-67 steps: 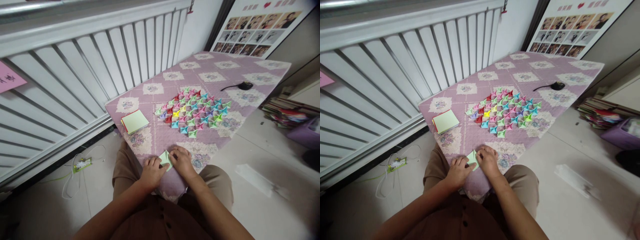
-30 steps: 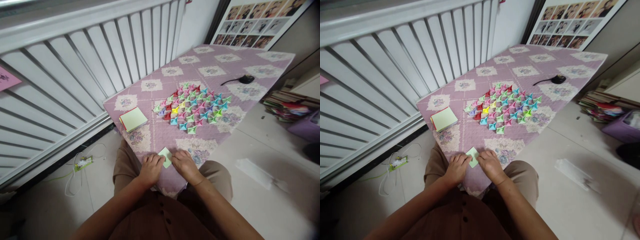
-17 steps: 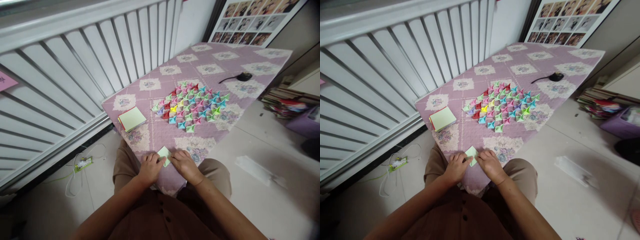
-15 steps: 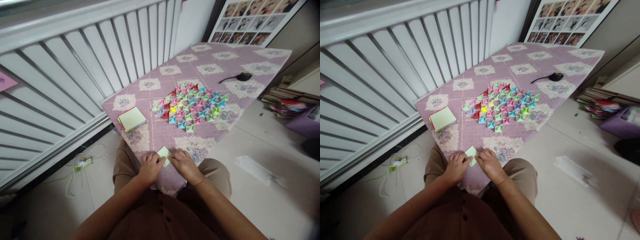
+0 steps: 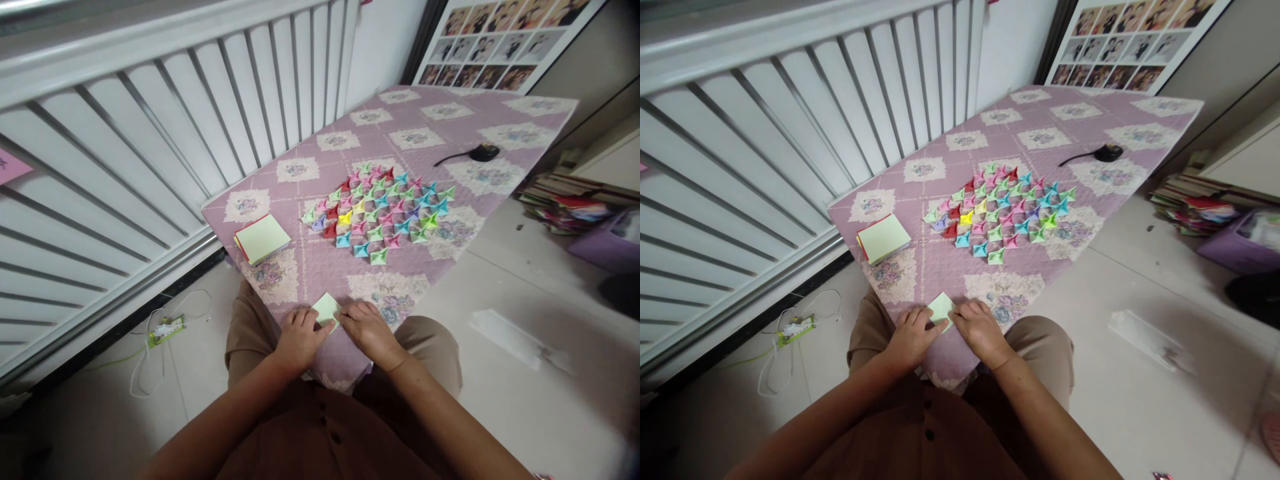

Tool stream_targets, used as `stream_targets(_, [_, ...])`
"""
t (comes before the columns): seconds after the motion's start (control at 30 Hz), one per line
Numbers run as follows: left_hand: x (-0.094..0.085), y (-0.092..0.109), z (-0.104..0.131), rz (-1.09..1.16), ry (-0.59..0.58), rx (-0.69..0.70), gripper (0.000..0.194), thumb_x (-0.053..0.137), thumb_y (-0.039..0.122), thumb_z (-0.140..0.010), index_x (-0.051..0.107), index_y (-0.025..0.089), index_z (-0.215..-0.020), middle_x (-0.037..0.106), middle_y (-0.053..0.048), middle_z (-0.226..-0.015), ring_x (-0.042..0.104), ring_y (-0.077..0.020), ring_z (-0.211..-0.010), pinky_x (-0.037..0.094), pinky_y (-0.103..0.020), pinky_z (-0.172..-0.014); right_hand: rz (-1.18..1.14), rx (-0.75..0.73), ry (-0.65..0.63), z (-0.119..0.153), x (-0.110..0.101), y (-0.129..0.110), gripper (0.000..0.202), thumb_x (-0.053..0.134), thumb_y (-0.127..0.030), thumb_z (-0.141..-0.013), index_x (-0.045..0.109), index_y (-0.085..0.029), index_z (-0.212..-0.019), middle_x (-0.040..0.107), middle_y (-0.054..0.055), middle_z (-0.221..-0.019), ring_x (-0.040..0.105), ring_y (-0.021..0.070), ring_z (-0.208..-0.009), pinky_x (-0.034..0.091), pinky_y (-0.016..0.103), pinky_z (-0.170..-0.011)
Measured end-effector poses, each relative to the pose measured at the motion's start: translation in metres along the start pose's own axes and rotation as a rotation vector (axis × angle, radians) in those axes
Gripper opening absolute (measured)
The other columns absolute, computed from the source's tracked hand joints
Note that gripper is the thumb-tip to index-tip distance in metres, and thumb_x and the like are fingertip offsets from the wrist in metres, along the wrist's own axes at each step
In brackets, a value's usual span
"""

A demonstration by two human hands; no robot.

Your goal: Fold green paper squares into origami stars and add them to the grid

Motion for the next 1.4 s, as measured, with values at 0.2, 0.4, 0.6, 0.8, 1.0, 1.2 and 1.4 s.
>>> stream_targets(0.2, [0.001,0.002,0.003,-0.014,-0.014,0.027,0.04,0.048,0.027,-0.092,0.046,0.034,-0.131,0.049,-0.008,-0.124,0.043,-0.0253,-0.113,0.038,-0.043,-0.094,-0.034,0.014,0.032,0.003,0.001,0.003,0.024,0.047,-0.025,-0.094,0.066,-0.023,-0.109,0.065,0.005,-0.095,0.05,0.0193,-0.089,0.035,0.034,-0.084])
stream_targets(0.4, [0.002,0.002,0.005,-0.003,-0.046,0.057,0.04,0.046,0.026,-0.093,0.045,0.033,-0.132,0.046,-0.011,-0.128,0.041,-0.0264,-0.118,0.038,-0.044,-0.096,-0.063,0.068,0.06,0.01,0.0,0.009,0.026,0.047,-0.027,-0.093,0.065,-0.022,-0.111,0.063,0.007,-0.097,0.051,0.0197,-0.091,0.037,0.034,-0.083])
stream_targets(0.6, [0.001,0.002,0.005,0.004,-0.052,0.078,0.042,0.048,0.026,-0.092,0.045,0.033,-0.133,0.046,-0.011,-0.129,0.041,-0.0266,-0.118,0.037,-0.044,-0.098,-0.116,0.211,0.089,0.01,-0.002,0.018,0.021,0.05,-0.031,-0.092,0.068,-0.024,-0.099,0.063,0.006,-0.099,0.052,0.0195,-0.093,0.034,0.035,-0.084])
stream_targets(0.8, [0.003,0.001,0.005,0.025,-0.02,0.071,0.04,0.048,0.026,-0.092,0.047,0.032,-0.132,0.047,-0.012,-0.128,0.041,-0.0278,-0.119,0.037,-0.046,-0.097,0.004,0.524,0.188,-0.002,-0.007,0.023,0.031,0.053,-0.047,-0.086,0.065,-0.02,-0.096,0.061,0.009,-0.099,0.049,0.0251,-0.094,0.032,0.04,-0.084])
stream_targets(1.0, [0.0,0.002,0.004,0.003,-0.009,0.059,0.038,0.047,0.026,-0.092,0.049,0.033,-0.13,0.049,-0.011,-0.126,0.044,-0.0276,-0.116,0.038,-0.046,-0.096,0.065,0.63,0.129,-0.015,0.007,0.013,0.058,0.051,-0.053,-0.084,0.045,-0.02,-0.131,0.046,0.016,-0.135,0.034,0.0339,-0.125,0.023,0.055,-0.097])
stream_targets(1.2, [0.0,0.001,0.006,0.036,0.022,0.064,0.039,0.051,0.027,-0.09,0.05,0.033,-0.128,0.049,-0.011,-0.126,0.043,-0.0281,-0.118,0.038,-0.047,-0.098,0.061,0.667,0.031,-0.013,0.015,0.02,0.06,0.048,-0.054,-0.085,0.043,-0.02,-0.134,0.039,0.015,-0.143,0.028,0.0346,-0.131,0.023,0.06,-0.098])
stream_targets(1.4, [0.004,0.0,0.008,0.079,-0.052,0.076,0.044,0.053,0.028,-0.088,0.047,0.033,-0.132,0.046,-0.013,-0.133,0.039,-0.028,-0.124,0.034,-0.048,-0.101,0.071,0.688,0.008,-0.004,0.012,0.036,0.062,0.05,-0.057,-0.083,0.044,-0.023,-0.134,0.036,0.015,-0.145,0.026,0.0361,-0.133,0.024,0.062,-0.096])
Point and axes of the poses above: each hand's wrist, its own z-axis away from the middle knuckle, its own x-axis out of the palm, y = z × x, the point moved 7 cm from there along -z, towards the middle knuckle
